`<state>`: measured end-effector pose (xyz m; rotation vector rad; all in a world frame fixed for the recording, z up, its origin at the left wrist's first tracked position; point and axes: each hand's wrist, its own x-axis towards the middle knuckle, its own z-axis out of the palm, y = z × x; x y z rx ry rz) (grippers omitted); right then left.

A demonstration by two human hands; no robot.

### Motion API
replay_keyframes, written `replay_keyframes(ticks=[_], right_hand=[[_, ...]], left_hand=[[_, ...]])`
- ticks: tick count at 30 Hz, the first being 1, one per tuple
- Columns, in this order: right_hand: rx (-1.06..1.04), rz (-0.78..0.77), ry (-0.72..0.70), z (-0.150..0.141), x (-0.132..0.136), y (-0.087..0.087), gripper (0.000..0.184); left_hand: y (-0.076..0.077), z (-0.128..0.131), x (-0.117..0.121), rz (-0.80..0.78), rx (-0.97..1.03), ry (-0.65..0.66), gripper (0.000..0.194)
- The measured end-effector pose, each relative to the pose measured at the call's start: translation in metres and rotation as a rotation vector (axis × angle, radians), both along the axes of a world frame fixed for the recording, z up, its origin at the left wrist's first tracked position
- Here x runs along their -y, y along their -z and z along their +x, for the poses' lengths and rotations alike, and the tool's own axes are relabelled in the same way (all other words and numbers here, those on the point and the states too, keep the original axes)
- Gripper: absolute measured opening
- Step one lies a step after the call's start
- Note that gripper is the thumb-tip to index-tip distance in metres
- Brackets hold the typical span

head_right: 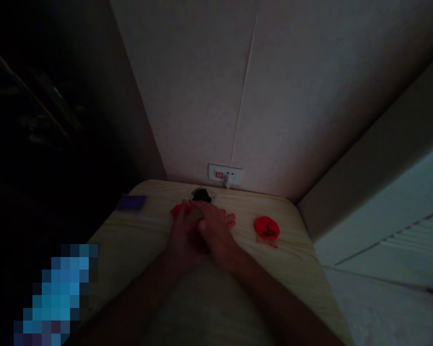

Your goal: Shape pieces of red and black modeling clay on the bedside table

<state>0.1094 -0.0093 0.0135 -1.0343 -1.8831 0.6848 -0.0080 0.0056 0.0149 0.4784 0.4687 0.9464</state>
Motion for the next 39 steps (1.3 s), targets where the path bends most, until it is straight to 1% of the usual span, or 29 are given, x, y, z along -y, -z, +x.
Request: replay_keyframes(ticks=[2, 3, 6, 8, 10, 12, 14, 16, 18, 21, 22, 24, 25, 28, 32, 36, 39], right_hand=[[-0.100, -0.034, 0.089, 0.003, -0.002, -0.003, 0.057], [-0.097, -0.026, 0.116, 0.004, -0.003, -0.005, 0.053], [0.062, 0.063, 0.123, 0.007, -0.006, -0.010, 0.037], [0.165, 0.116, 0.148, 0.007, -0.006, -0.010, 0.033], [0.195, 0.131, 0.223, 0.006, -0.005, -0.009, 0.031], [0.164, 0.076, 0.320, 0.004, -0.005, -0.008, 0.033], [0.086, -0.035, 0.412, 0.003, -0.006, -0.009, 0.037], [0.026, -0.120, 0.472, 0.003, -0.007, -0.009, 0.041], [0.013, -0.135, 0.512, 0.004, -0.009, -0.010, 0.041], [0.017, -0.122, 0.569, 0.008, -0.012, -0.009, 0.039], [0.013, -0.120, 0.584, 0.010, -0.013, -0.009, 0.040], [0.008, -0.137, 0.590, 0.014, -0.015, -0.009, 0.041], [0.009, -0.156, 0.586, 0.016, -0.016, -0.009, 0.041], [0.061, -0.188, 0.580, 0.021, -0.019, -0.012, 0.041], [0.210, -0.077, 0.610, 0.026, -0.023, -0.012, 0.050], [0.218, -0.057, 0.631, 0.031, -0.026, -0.011, 0.052], [0.215, -0.038, 0.662, 0.033, -0.026, -0.012, 0.052]], left_hand=[[-0.001, 0.000, -0.001, -0.086, 0.099, 0.119, 0.072], [-0.001, 0.000, -0.001, -0.118, 0.129, 0.150, 0.071], [0.002, 0.000, -0.001, -0.173, 0.143, 0.132, 0.066], [0.004, -0.001, -0.001, -0.216, 0.165, 0.142, 0.066], [0.005, -0.001, -0.001, -0.253, 0.203, 0.174, 0.068], [0.004, 0.001, -0.001, -0.261, 0.237, 0.185, 0.069], [0.001, 0.004, 0.000, -0.242, 0.255, 0.161, 0.068], [-0.002, 0.009, 0.001, -0.217, 0.258, 0.118, 0.067], [-0.002, 0.014, 0.004, -0.184, 0.247, 0.090, 0.062], [0.005, 0.022, 0.007, -0.088, 0.149, 0.058, 0.038], [0.008, 0.024, 0.007, -0.056, 0.088, 0.036, 0.034], [0.016, 0.027, 0.008, -0.016, -0.012, -0.016, 0.038], [0.019, 0.027, 0.009, 0.010, -0.042, -0.019, 0.040], [0.023, 0.026, 0.008, 0.062, -0.080, 0.029, 0.047], [0.021, 0.023, 0.008, 0.024, -0.133, 0.050, 0.046], [0.020, 0.023, 0.008, 0.014, -0.144, 0.058, 0.044], [0.025, 0.024, 0.006, 0.062, -0.142, 0.059, 0.047]])
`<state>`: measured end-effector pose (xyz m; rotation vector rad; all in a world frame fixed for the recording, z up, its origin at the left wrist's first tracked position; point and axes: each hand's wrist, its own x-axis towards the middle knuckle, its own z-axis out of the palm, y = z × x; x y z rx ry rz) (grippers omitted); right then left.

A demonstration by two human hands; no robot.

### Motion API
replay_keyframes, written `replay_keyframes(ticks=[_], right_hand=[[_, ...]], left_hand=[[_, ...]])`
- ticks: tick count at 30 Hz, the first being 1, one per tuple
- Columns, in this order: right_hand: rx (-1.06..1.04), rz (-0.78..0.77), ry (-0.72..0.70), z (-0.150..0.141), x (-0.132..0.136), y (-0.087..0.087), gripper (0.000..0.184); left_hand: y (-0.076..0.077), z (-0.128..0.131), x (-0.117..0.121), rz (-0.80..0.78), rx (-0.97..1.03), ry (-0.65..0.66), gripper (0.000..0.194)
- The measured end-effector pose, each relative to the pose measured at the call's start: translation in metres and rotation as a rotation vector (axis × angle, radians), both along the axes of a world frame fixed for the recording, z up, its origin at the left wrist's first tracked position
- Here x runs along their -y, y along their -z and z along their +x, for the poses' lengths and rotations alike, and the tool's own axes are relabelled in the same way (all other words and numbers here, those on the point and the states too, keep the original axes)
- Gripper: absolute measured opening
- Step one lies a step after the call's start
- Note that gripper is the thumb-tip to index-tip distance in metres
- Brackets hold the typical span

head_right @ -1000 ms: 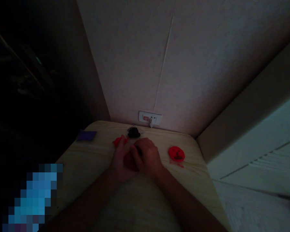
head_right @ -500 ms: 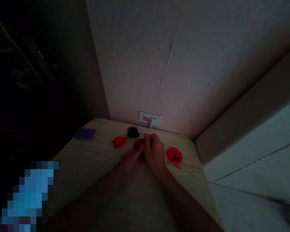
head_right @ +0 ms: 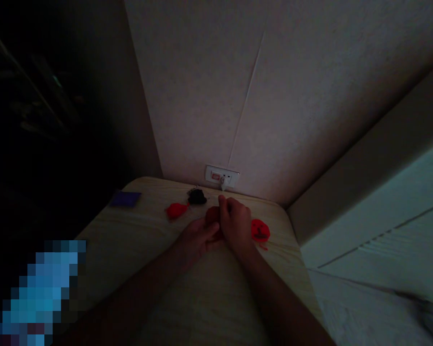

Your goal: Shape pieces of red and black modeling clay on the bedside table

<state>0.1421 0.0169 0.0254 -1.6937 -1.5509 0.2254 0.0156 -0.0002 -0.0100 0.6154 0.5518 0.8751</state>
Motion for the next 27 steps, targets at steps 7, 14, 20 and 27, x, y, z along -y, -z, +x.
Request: replay_keyframes(ticks=[7, 14, 20, 27], right_hand=[[0.041, 0.023, -0.175, 0.004, 0.003, -0.010, 0.040], [0.240, 0.023, -0.262, 0.008, 0.002, -0.008, 0.054], [0.240, -0.039, -0.201, 0.006, 0.002, -0.013, 0.058], [0.311, -0.028, -0.194, 0.007, 0.004, -0.012, 0.063]], left_hand=[[0.008, -0.002, -0.004, 0.123, -0.100, 0.012, 0.041], [0.009, 0.002, -0.003, 0.201, -0.160, 0.068, 0.043], [0.008, -0.004, -0.002, 0.533, -0.472, -0.150, 0.035], [0.006, -0.006, -0.001, 0.593, -0.565, -0.203, 0.031]])
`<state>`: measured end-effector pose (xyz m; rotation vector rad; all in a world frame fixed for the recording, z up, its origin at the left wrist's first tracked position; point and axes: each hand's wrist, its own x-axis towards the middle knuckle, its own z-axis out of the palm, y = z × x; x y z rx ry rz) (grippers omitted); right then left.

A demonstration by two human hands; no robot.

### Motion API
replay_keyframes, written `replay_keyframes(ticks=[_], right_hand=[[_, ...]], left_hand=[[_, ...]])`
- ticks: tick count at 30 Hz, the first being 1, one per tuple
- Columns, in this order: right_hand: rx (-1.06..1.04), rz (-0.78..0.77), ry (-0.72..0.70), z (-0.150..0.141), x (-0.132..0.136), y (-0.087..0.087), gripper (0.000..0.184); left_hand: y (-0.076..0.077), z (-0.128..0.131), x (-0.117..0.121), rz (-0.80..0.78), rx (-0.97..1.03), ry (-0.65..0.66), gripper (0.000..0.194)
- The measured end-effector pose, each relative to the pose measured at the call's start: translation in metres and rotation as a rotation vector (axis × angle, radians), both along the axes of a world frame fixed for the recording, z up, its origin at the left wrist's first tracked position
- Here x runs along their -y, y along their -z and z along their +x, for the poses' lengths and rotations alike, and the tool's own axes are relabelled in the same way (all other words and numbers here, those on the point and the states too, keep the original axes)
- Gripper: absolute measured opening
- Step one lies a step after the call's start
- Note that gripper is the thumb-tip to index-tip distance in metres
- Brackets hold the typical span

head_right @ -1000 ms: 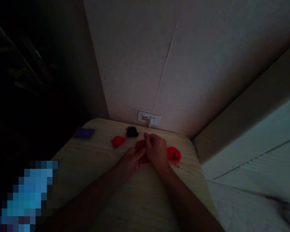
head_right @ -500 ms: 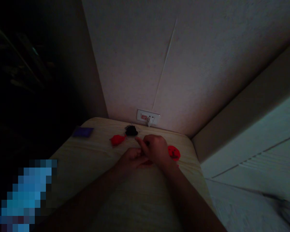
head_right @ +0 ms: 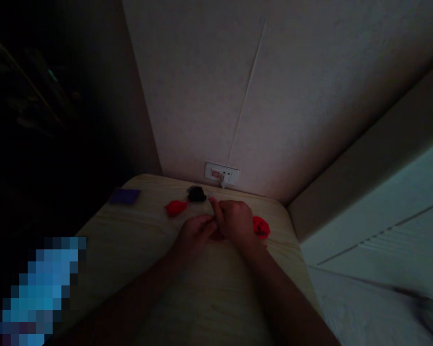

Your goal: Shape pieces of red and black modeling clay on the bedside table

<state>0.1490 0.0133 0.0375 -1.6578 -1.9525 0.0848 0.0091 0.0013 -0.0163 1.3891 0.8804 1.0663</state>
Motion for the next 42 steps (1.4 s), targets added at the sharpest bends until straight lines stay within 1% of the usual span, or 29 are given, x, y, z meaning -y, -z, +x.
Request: replay_keyframes(ticks=[3, 5, 6, 8, 10, 11, 13, 16, 18, 19, 21, 25, 26, 27, 29, 31, 33, 35, 36, 39, 42], right_hand=[[-0.167, 0.028, 0.069, 0.000, -0.002, 0.005, 0.066], [-0.246, 0.010, 0.076, 0.000, -0.003, 0.005, 0.067], [-0.252, 0.001, 0.059, 0.000, -0.003, 0.004, 0.067], [-0.211, -0.010, -0.013, 0.002, -0.002, 0.000, 0.065], [-0.153, 0.003, -0.081, 0.004, -0.001, -0.002, 0.064], [-0.139, 0.020, -0.089, 0.004, -0.001, -0.003, 0.065], [-0.159, 0.061, -0.039, 0.004, -0.002, -0.002, 0.066], [-0.267, 0.100, 0.115, 0.003, -0.005, 0.002, 0.067], [-0.317, 0.083, 0.156, 0.003, -0.006, 0.002, 0.069], [-0.323, 0.070, 0.148, 0.003, -0.006, 0.002, 0.069], [-0.299, 0.038, 0.064, 0.005, -0.004, -0.002, 0.066], [-0.167, -0.045, -0.275, 0.012, -0.001, -0.007, 0.050], [-0.148, -0.053, -0.316, 0.013, -0.001, -0.007, 0.049], [-0.149, -0.042, -0.311, 0.013, -0.001, -0.005, 0.049], [-0.213, 0.009, -0.196, 0.011, -0.003, -0.001, 0.051], [-0.306, 0.042, -0.057, 0.007, -0.004, 0.003, 0.054], [-0.364, 0.018, -0.001, 0.003, -0.002, 0.004, 0.057], [-0.350, -0.041, -0.026, 0.002, 0.004, 0.002, 0.056], [-0.322, -0.072, -0.053, 0.003, 0.008, 0.001, 0.054], [-0.255, -0.152, -0.132, 0.011, 0.024, 0.002, 0.049], [-0.334, -0.168, -0.140, 0.019, 0.038, 0.012, 0.048]], left_hand=[[0.001, 0.002, 0.002, -0.115, 0.124, 0.033, 0.040], [-0.001, 0.002, 0.003, -0.162, 0.169, 0.047, 0.042], [-0.002, 0.001, 0.003, -0.155, 0.160, 0.039, 0.041], [-0.006, -0.001, 0.004, -0.092, 0.085, -0.005, 0.036], [-0.007, -0.003, 0.004, -0.019, -0.010, -0.033, 0.034], [-0.007, -0.002, 0.004, -0.007, -0.027, -0.032, 0.035], [-0.007, -0.001, 0.004, -0.053, 0.040, 0.002, 0.035], [-0.005, 0.003, 0.005, -0.151, 0.203, 0.060, 0.040], [-0.006, 0.003, 0.005, -0.164, 0.236, 0.052, 0.040], [-0.006, 0.003, 0.004, -0.164, 0.239, 0.041, 0.039], [-0.006, 0.001, 0.003, -0.170, 0.237, 0.044, 0.037], [-0.004, -0.001, 0.000, -0.156, 0.181, 0.083, 0.035], [-0.003, -0.001, 0.000, -0.156, 0.176, 0.078, 0.035], [-0.003, 0.000, -0.001, -0.161, 0.183, 0.069, 0.036], [-0.002, 0.001, -0.001, -0.165, 0.214, 0.052, 0.038], [-0.003, 0.001, -0.002, -0.127, 0.207, 0.011, 0.037], [-0.005, -0.001, -0.003, -0.058, 0.156, -0.058, 0.034], [-0.006, -0.004, -0.003, 0.009, 0.083, -0.093, 0.034], [-0.007, -0.006, -0.003, 0.034, 0.048, -0.088, 0.033], [-0.008, -0.007, -0.001, 0.100, -0.064, -0.004, 0.031], [-0.009, -0.004, 0.005, 0.127, -0.117, 0.080, 0.030]])
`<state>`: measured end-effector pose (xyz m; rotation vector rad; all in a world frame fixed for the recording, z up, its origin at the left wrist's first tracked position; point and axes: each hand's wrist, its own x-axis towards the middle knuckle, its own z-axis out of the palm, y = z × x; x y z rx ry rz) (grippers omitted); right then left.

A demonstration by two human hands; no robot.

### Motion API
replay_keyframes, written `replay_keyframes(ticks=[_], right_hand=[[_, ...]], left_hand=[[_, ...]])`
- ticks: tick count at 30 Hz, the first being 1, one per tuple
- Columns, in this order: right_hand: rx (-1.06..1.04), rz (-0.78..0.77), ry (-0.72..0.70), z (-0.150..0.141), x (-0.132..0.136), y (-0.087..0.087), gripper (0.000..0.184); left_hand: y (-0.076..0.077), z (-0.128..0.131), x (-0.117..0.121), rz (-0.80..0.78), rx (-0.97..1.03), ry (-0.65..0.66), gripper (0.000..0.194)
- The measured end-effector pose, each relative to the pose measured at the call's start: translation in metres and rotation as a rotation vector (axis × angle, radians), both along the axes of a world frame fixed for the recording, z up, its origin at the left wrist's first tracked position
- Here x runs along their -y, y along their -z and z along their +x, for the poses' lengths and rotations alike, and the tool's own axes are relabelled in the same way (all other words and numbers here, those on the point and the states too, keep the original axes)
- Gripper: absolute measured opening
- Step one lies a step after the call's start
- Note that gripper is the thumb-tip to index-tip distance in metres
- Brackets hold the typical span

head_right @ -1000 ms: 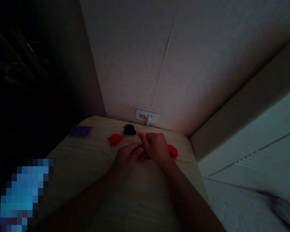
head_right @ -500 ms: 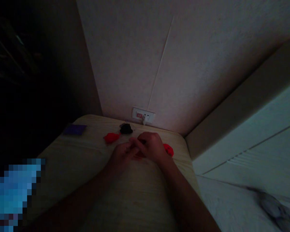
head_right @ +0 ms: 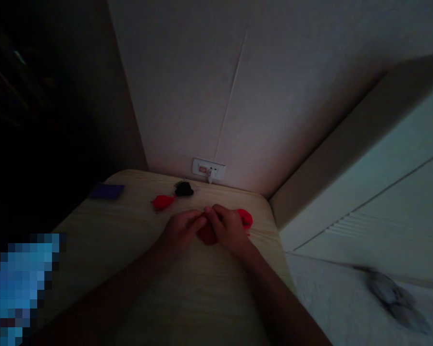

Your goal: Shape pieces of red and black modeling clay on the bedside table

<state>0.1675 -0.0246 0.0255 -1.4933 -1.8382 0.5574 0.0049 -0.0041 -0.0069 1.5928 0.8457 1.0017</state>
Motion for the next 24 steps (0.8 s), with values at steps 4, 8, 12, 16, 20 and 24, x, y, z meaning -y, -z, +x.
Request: replay_keyframes(ticks=[4, 8, 12, 16, 20, 24], right_hand=[[-0.199, 0.024, 0.146, -0.003, 0.010, 0.015, 0.048], [-0.279, -0.044, 0.056, -0.008, 0.013, 0.017, 0.046], [-0.311, -0.142, -0.070, -0.002, 0.015, 0.015, 0.043], [-0.353, -0.116, -0.056, -0.003, 0.020, 0.017, 0.042], [-0.396, -0.044, -0.024, -0.008, 0.024, 0.015, 0.039], [-0.385, -0.088, -0.100, -0.003, 0.023, 0.014, 0.038]], left_hand=[[-0.003, 0.004, 0.008, 0.002, -0.017, -0.011, 0.030], [-0.007, 0.002, 0.009, 0.070, -0.073, -0.058, 0.032], [-0.008, -0.002, 0.007, 0.092, -0.083, -0.028, 0.032], [-0.006, -0.003, 0.007, 0.030, -0.045, 0.012, 0.034], [-0.005, -0.004, 0.008, 0.008, -0.009, 0.020, 0.029], [-0.006, -0.006, 0.009, 0.071, -0.102, 0.064, 0.031]])
